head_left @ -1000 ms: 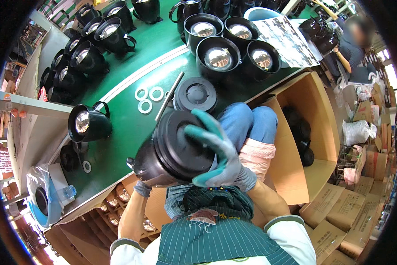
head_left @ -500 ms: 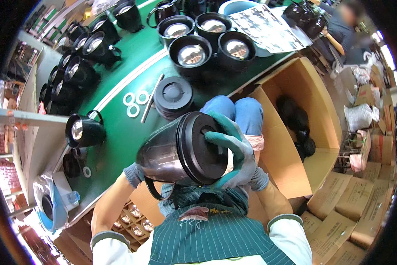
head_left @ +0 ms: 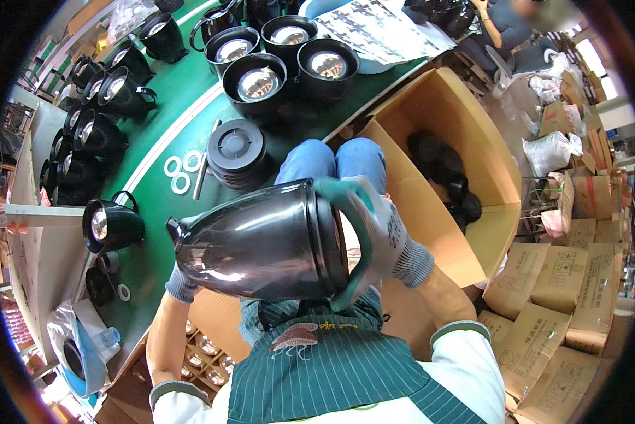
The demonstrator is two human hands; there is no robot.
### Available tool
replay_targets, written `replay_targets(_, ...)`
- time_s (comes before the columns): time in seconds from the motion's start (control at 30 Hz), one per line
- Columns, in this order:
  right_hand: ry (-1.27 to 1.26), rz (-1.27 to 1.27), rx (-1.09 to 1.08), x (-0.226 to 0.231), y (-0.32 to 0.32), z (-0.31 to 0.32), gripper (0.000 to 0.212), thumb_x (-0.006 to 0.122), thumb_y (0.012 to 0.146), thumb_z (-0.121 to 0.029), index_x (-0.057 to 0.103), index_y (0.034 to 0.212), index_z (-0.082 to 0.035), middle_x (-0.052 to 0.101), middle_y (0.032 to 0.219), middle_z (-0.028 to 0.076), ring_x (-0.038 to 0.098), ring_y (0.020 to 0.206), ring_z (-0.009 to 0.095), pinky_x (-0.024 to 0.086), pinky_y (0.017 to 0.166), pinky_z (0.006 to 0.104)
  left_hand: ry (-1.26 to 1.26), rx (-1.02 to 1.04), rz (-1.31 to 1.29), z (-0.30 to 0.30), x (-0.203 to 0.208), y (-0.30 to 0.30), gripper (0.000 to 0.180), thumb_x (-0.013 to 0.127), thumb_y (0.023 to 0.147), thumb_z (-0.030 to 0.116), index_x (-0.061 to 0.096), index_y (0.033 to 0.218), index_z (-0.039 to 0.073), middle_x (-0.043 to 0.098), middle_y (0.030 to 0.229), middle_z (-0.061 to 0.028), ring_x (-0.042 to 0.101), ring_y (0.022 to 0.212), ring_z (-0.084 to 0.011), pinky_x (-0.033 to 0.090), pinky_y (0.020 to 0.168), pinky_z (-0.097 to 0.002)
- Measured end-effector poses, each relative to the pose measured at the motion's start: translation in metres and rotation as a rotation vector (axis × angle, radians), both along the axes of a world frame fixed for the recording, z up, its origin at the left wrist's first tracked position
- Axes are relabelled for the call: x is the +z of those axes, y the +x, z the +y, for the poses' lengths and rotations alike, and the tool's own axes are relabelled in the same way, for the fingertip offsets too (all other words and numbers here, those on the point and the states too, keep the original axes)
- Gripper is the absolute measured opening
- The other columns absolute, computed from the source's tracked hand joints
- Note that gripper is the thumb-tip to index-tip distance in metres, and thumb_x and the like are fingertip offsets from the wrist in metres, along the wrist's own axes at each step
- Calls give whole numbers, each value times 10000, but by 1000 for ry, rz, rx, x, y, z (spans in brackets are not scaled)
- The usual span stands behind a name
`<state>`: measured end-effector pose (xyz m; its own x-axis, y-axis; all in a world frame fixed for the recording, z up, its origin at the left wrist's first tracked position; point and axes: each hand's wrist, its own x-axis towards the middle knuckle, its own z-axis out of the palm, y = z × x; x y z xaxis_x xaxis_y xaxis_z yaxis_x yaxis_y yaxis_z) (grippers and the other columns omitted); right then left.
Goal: The person assembles black kettles by inserting a metal rod into the base and attaching a lid. They handle each kettle one at a time, place the finished units on a green table, and retrieve new kettles from a cardboard box.
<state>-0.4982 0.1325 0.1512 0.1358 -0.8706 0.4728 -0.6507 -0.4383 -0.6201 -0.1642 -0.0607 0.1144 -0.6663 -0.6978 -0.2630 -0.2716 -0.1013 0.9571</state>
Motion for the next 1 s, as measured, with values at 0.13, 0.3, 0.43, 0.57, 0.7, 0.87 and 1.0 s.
replay_targets(0.13, 184, -401, -29, 1, 11, -8, 1372, 772, 639, -843, 259, 1630, -46, 518, 1373, 237, 576, 1234, 391, 503, 1002, 440, -1035, -127, -58, -5, 65, -20, 454, 712, 846, 396, 765, 1130, 45, 757, 1102, -146, 751, 1013, -288, 600, 879, -399)
replay_targets(0.3, 575, -652, 62, -13, 10, 13, 1300, 698, 718, -836, 243, 1640, -41, 443, 1473, 261, 497, 1332, 406, 452, 1070, 467, -1712, -383, 115, 17, 118, -36, 334, 723, 779, 204, 788, 1086, 87, 765, 1088, -111, 767, 961, -282, 610, 782, -359)
replay_targets(0.43, 661, -406, -1, 11, 5, 15, 1244, 639, 782, -830, 230, 1648, -36, 382, 1552, 281, 433, 1410, 418, 412, 1124, 489, -1085, 2, 144, -5, 61, -13, 315, 742, 816, 170, 748, 1077, -5, 772, 950, -120, 760, 881, -237, 589, 820, -336)
replay_targets(0.57, 77, -112, -60, 23, 20, 17, 1280, 602, 769, -879, 213, 1659, -47, 267, 1639, 302, 319, 1491, 476, 339, 1177, 553, -351, 144, 312, 7, -11, -1, 450, 804, 827, 283, 712, 1122, -44, 743, 1027, -92, 701, 909, -163, 571, 850, -324)
replay_targets(0.7, -112, -425, 32, 22, 47, -6, 1246, 600, 806, -850, 186, 1667, -51, 182, 1699, 252, 272, 1536, 439, 260, 1235, 531, -17, 193, 353, 18, -12, -9, 338, 746, 867, 160, 726, 1144, -32, 755, 1070, -95, 716, 942, -192, 573, 869, -321)
replay_targets(0.87, 263, -1191, -82, -90, 32, 39, 704, 530, 1085, -287, 202, 1655, -37, 351, 1649, 133, 405, 1486, 257, 359, 1218, 388, -1503, -50, 110, 17, 89, -34, 310, 730, 798, 101, 760, 1098, 33, 775, 1032, -146, 771, 933, -308, 615, 824, -371)
replay_targets(1.0, 256, -564, -119, -63, 37, 25, 791, 420, 1084, -521, 155, 1670, -60, 197, 1711, 222, 213, 1572, 414, 226, 1267, 524, -926, 72, 131, 0, 39, -25, 296, 728, 832, 120, 734, 1097, -11, 770, 1012, -152, 759, 929, -246, 594, 836, -337)
